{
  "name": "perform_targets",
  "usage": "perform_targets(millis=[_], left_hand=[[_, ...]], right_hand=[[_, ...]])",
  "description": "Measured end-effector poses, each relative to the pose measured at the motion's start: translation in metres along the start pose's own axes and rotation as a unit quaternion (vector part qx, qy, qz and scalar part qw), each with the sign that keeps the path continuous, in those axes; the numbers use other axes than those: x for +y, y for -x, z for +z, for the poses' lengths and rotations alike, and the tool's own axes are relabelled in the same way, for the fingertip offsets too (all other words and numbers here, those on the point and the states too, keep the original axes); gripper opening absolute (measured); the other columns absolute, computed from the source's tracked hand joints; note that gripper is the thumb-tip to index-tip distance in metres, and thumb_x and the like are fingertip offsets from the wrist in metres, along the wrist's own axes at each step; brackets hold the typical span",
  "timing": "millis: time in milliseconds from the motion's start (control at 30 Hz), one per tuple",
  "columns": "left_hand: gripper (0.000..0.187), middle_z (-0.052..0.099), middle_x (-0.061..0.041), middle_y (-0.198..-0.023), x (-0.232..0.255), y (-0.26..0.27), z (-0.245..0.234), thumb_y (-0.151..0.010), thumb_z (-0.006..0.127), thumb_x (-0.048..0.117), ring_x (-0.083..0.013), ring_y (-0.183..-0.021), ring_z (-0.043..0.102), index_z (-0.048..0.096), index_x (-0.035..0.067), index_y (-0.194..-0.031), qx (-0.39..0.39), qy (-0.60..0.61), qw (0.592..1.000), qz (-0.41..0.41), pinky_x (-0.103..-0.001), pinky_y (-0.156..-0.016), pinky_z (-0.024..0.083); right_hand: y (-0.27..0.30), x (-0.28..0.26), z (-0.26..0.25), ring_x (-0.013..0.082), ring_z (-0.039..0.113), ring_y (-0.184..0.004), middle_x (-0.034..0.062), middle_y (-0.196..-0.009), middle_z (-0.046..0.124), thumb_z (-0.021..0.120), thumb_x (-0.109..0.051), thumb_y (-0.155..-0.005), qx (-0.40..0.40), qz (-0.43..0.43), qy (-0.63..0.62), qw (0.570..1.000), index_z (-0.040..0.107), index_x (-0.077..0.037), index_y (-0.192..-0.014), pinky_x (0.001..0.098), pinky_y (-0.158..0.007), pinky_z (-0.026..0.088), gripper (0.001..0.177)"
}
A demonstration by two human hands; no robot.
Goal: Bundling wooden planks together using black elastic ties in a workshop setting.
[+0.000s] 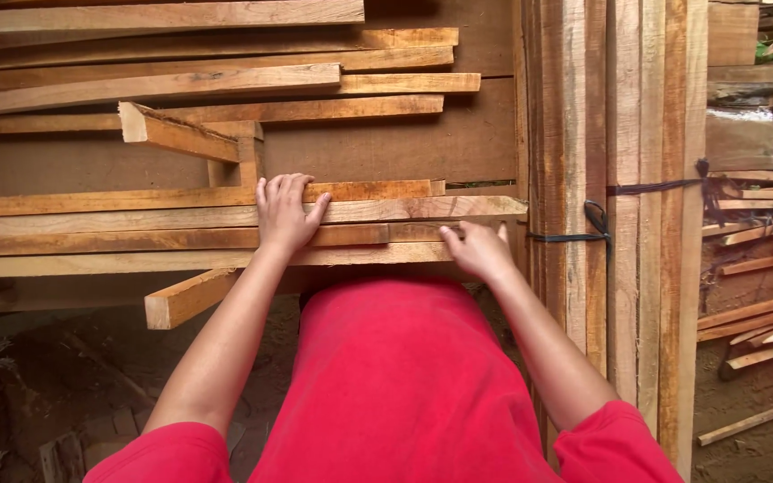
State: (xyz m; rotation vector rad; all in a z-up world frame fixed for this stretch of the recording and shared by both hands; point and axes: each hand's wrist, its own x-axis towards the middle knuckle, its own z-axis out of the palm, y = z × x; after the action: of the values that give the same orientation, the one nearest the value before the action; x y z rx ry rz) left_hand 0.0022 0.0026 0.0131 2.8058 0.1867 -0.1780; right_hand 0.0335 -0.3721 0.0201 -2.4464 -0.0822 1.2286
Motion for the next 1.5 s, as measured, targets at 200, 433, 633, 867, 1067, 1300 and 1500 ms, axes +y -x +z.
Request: perform_targets(millis=[200,433,633,867,1067,1300,1500], left_hand=[[0.043,0.066,0.0,-0.125,0.003,-0.001,0.002,-0.101,0.063,0.056,-0.0235,-0.132,0.052,0.065,0.022,-0.127,-0.007,-0.017,1.0,-0.012,-0.056,-0.123,0.019],[0.041,0.067,0.001,-0.122,0.004,-0.002,0.006,-0.102,0.062,0.056,-0.0229,-0.13,0.053,0.066,0.022,-0.124,-0.007,-0.015,1.0,-0.019,-0.055,-0.122,0.02],[0.039,0.067,0.002,-0.12,0.007,-0.003,0.011,-0.103,0.061,0.059,-0.0223,-0.129,0.052,0.067,0.024,-0.12,0.017,-0.028,0.999,-0.031,-0.055,-0.122,0.019],[0.042,0.069,0.0,-0.117,0.003,-0.006,0.007,-0.104,0.061,0.061,-0.0227,-0.127,0.055,0.069,0.023,-0.12,0.018,-0.029,0.999,-0.023,-0.053,-0.122,0.021],[0.038,0.068,0.0,-0.117,0.011,-0.003,0.014,-0.104,0.062,0.057,-0.0252,-0.127,0.053,0.071,0.023,-0.119,0.012,-0.039,0.999,-0.032,-0.056,-0.121,0.021],[0.039,0.068,0.0,-0.117,0.008,-0.009,0.011,-0.103,0.063,0.058,-0.0255,-0.128,0.052,0.071,0.023,-0.118,0.03,-0.032,0.998,-0.038,-0.056,-0.122,0.021],[0.036,0.069,0.0,-0.116,0.006,-0.006,0.019,-0.1,0.065,0.056,-0.0251,-0.127,0.053,0.072,0.024,-0.117,0.036,-0.028,0.998,-0.045,-0.057,-0.122,0.021]], right_hand=[[-0.012,-0.01,0.018,0.0364,0.054,-0.137,0.0231,-0.141,0.061,0.044,-0.043,-0.099,-0.041,-0.023,0.011,0.999,0.055,0.002,-0.141,0.0716,-0.119,0.005,0.063],[0.003,-0.063,0.006,0.0419,0.058,-0.132,0.0285,-0.133,0.064,0.043,-0.042,-0.098,-0.076,-0.057,0.035,0.995,0.056,0.005,-0.134,0.07,-0.119,0.011,0.061],[0.034,-0.103,-0.051,0.0446,0.049,-0.141,0.0323,-0.143,0.056,0.036,-0.068,-0.095,-0.16,-0.039,0.018,0.986,0.051,0.011,-0.139,0.0661,-0.123,0.009,0.091],[0.032,-0.117,-0.048,0.044,0.053,-0.136,0.0318,-0.137,0.06,0.047,-0.077,-0.088,-0.158,-0.033,0.013,0.987,0.055,0.011,-0.133,0.0657,-0.122,0.01,0.098],[0.007,-0.081,-0.029,0.0404,0.052,-0.139,0.0272,-0.141,0.059,0.042,-0.071,-0.096,-0.182,-0.056,0.031,0.981,0.052,0.007,-0.14,0.0627,-0.123,0.017,0.09],[-0.039,-0.038,-0.037,0.0439,0.056,-0.132,0.0305,-0.131,0.065,0.035,-0.051,-0.103,-0.243,-0.092,-0.002,0.966,0.066,0.001,-0.126,0.0557,-0.114,0.04,0.065],[-0.013,-0.079,-0.059,0.0414,0.049,-0.14,0.0307,-0.143,0.057,0.039,-0.083,-0.088,-0.3,-0.041,-0.016,0.953,0.059,0.006,-0.137,0.0515,-0.118,0.038,0.103]])
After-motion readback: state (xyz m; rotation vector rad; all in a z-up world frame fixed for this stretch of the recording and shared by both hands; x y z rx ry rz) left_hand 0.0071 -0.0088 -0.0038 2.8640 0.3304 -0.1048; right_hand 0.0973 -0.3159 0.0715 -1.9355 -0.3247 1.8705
